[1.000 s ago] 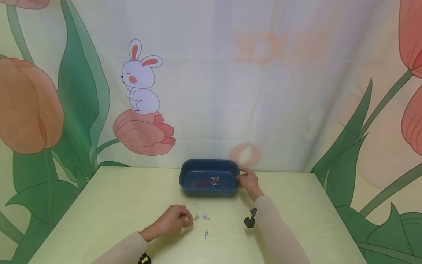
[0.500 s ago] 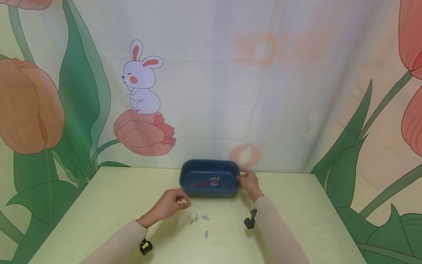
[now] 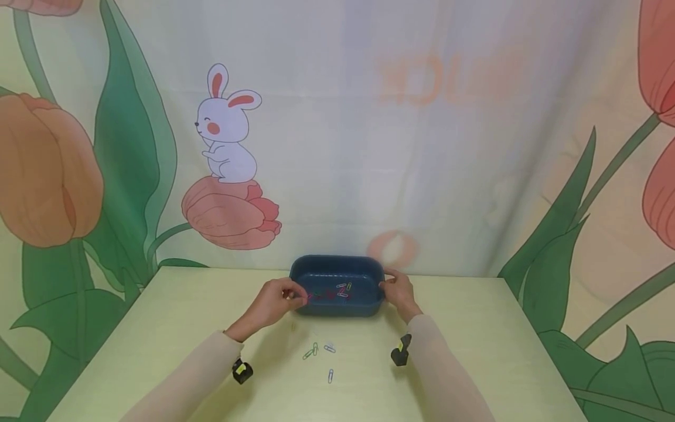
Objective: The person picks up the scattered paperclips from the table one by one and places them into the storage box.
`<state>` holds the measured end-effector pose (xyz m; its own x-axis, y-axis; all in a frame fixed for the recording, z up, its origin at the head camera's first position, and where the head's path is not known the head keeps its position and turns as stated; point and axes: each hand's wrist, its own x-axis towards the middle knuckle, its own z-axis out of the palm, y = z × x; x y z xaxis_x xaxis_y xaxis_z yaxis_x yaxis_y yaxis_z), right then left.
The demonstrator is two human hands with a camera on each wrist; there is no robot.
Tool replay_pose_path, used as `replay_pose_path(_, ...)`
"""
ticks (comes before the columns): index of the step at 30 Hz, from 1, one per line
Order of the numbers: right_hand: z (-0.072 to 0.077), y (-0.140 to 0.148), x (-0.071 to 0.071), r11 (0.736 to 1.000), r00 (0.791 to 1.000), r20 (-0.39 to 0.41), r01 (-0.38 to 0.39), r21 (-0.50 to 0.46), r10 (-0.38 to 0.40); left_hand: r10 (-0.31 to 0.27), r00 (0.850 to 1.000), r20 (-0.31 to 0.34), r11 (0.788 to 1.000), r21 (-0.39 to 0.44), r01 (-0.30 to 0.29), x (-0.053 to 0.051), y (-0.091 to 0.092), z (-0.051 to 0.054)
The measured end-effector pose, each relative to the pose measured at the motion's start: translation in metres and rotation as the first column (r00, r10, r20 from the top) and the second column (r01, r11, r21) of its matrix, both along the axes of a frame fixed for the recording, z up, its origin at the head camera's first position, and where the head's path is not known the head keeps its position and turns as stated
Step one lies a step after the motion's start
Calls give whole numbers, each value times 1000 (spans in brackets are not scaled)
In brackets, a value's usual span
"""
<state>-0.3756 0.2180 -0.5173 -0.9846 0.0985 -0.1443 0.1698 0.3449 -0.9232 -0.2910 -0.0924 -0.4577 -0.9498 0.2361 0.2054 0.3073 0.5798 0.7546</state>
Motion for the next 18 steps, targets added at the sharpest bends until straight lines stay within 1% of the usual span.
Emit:
replay_pose_path(2, 0, 0, 0, 1000, 1000, 5, 1, 2, -1, 13, 1000, 8, 1000, 12, -13, -3, 2, 2)
replay_pose_path(5, 1, 0, 0, 1000, 1000, 10, 3, 6, -4, 31, 999, 38, 999, 40, -32, -10, 4, 3)
replay_pose_path(9, 2, -1, 0, 1000, 1000, 16, 8, 7, -8, 54, 996, 67, 994, 93, -60, -20, 6, 3)
replay_pose_path(14, 2, -1, -1, 1000, 1000, 14, 10, 9, -11, 72, 995, 71, 985, 150, -82, -34, 9, 2)
replay_pose_path(18, 1, -1, -1, 1000, 1000, 10, 15, 19, -15, 79, 995, 68, 981, 174, -90, -44, 10, -3)
